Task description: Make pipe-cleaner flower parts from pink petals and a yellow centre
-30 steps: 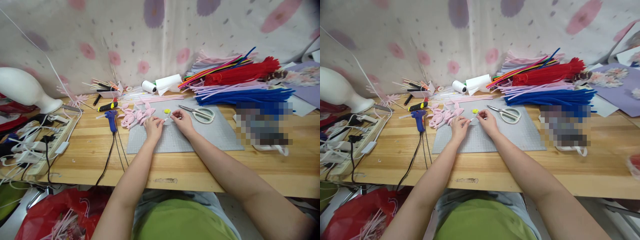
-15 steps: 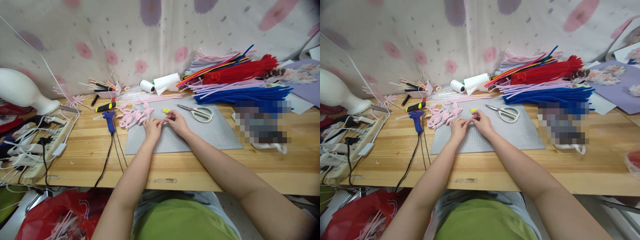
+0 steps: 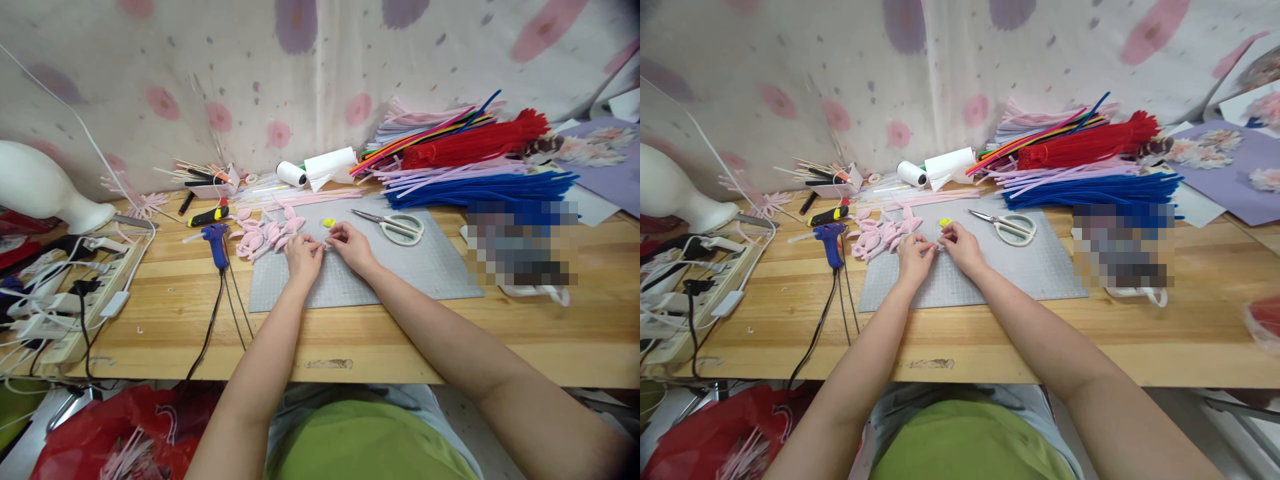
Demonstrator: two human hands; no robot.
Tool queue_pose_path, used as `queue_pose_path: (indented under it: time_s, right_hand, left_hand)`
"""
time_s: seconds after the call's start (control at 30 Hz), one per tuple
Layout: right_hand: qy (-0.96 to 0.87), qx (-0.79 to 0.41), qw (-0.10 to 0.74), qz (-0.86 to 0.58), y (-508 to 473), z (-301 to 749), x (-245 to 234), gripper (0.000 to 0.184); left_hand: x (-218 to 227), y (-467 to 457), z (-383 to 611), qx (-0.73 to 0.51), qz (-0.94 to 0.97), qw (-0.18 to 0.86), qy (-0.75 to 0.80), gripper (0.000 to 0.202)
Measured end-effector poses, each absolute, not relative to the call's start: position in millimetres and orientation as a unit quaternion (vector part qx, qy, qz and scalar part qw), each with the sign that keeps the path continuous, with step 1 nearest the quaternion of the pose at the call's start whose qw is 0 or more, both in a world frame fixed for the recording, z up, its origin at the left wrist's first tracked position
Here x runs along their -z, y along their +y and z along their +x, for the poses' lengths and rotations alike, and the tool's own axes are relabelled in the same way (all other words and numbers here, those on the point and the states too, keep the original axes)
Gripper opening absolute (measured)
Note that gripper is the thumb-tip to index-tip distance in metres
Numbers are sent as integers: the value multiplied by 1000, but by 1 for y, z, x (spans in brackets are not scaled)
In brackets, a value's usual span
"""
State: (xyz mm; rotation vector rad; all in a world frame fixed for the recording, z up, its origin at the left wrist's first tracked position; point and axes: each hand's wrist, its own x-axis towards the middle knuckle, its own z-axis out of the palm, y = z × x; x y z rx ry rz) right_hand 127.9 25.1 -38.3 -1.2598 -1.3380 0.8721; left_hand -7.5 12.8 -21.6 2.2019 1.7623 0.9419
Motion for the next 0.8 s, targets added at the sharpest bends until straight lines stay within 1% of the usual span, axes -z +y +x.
queue_pose_path:
  time_s: [0.2, 0.37, 0.47, 0.8]
  right_hand:
    - [-523, -339, 553, -554, 29, 135, 38, 16]
    - [-596, -324, 512, -527, 26, 132, 34, 19]
    - [-606, -324, 490, -536, 25, 128, 35, 19]
    - [-572, -351, 501, -547, 26, 127, 36, 18]
  left_hand:
    - [23, 13, -12, -341, 719, 79, 601, 16]
    - [22, 12, -11, -336, 724, 72, 598, 18]
    - [22, 11, -10, -333, 725, 65, 599, 18]
    - [24, 13, -7, -320, 736, 50, 594, 13]
